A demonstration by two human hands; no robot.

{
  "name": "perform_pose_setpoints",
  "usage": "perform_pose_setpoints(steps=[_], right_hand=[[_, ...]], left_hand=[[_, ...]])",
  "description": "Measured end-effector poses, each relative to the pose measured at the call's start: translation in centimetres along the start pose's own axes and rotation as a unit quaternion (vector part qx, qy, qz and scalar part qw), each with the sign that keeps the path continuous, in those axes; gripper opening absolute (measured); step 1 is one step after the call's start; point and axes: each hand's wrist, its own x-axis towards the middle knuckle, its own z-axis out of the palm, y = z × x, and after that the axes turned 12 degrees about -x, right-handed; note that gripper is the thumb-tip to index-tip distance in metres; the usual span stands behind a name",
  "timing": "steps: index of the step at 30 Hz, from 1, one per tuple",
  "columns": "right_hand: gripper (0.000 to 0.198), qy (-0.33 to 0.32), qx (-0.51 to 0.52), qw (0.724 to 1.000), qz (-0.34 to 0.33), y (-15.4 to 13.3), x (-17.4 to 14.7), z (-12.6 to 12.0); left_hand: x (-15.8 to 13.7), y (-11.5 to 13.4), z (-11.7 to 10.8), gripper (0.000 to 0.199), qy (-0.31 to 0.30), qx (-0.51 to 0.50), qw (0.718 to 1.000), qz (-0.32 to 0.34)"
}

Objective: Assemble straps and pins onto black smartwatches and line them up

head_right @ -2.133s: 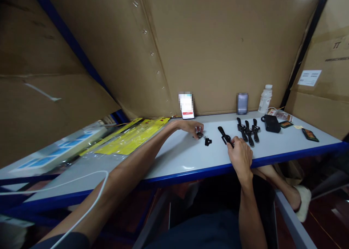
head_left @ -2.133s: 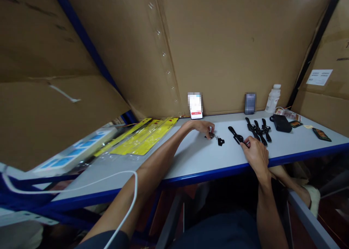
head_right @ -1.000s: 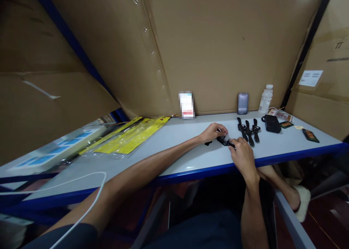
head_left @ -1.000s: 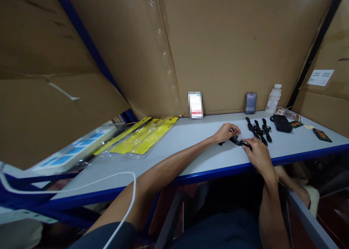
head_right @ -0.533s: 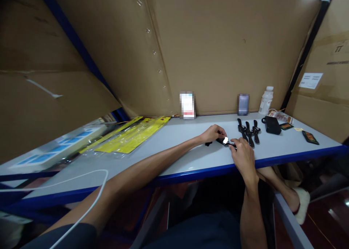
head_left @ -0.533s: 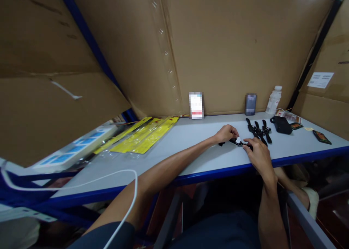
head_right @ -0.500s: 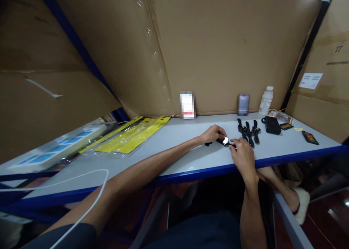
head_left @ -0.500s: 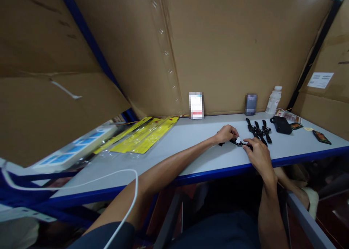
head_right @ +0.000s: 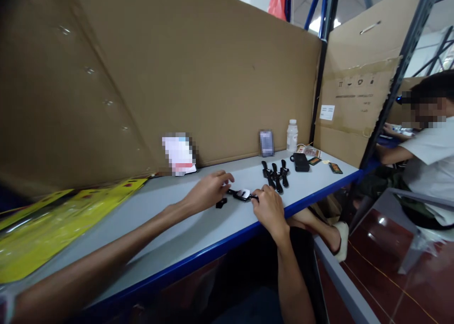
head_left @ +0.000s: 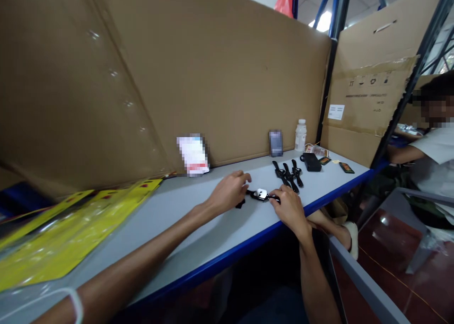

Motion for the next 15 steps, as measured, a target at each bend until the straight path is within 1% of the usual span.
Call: perform_pose_setpoints(steps=[1,2,4,6,7,8,9,11,12,15], right_hand=[[0.025,0.002,0.002,1.0,-0.003,0.0,0.0,0.0],[0.025,0.002,0.005,1.0,-0.005,0.1,-0.1,0.0],[0.025,-0.001,0.011,1.0,-0.007,0.2,-0.1,0.1],[0.024,-0.004,0.017,1.0,-0.005,0.4,0.0,0.2],[0.024,-0.004,0.018,1.0,-0.003,0.5,0.1,0.2],[0.025,0.0,0.019,1.0,0.001,0.6,0.1,0.3],[0.025,0.002,0.021,1.0,-0.001,0.7,0.2,0.3],[0.024,0.002,0.021,1.0,-0.003,0.8,0.4,0.4],[0.024,0.001,0.022,1.0,-0.004,0.8,0.4,0.4],[0.024,0.001,0.027,1.0,-0.009,0.9,0.4,0.5]], left_hand=[[-0.8,-0.4,-1.0,0.026,-0.011,0.01,1.0,-0.012],[-1.5,-0.9,-1.9,0.026,-0.034,0.009,0.999,-0.015],[-2.8,-2.0,-3.2,0.029,-0.096,-0.032,0.995,-0.02],[-3.6,-2.9,-3.8,0.037,-0.148,-0.082,0.985,-0.028],[-3.8,-3.1,-3.9,0.039,-0.16,-0.099,0.982,-0.028],[-3.8,-3.2,-3.7,0.036,-0.168,-0.11,0.979,-0.026],[-3.8,-3.3,-3.5,0.032,-0.163,-0.116,0.98,-0.024],[-3.4,-3.3,-3.0,0.023,-0.13,-0.107,0.986,-0.014],[-3.2,-3.2,-2.7,0.019,-0.125,-0.105,0.987,-0.011],[-2.8,-3.4,-2.5,0.014,-0.13,-0.115,0.985,-0.022]])
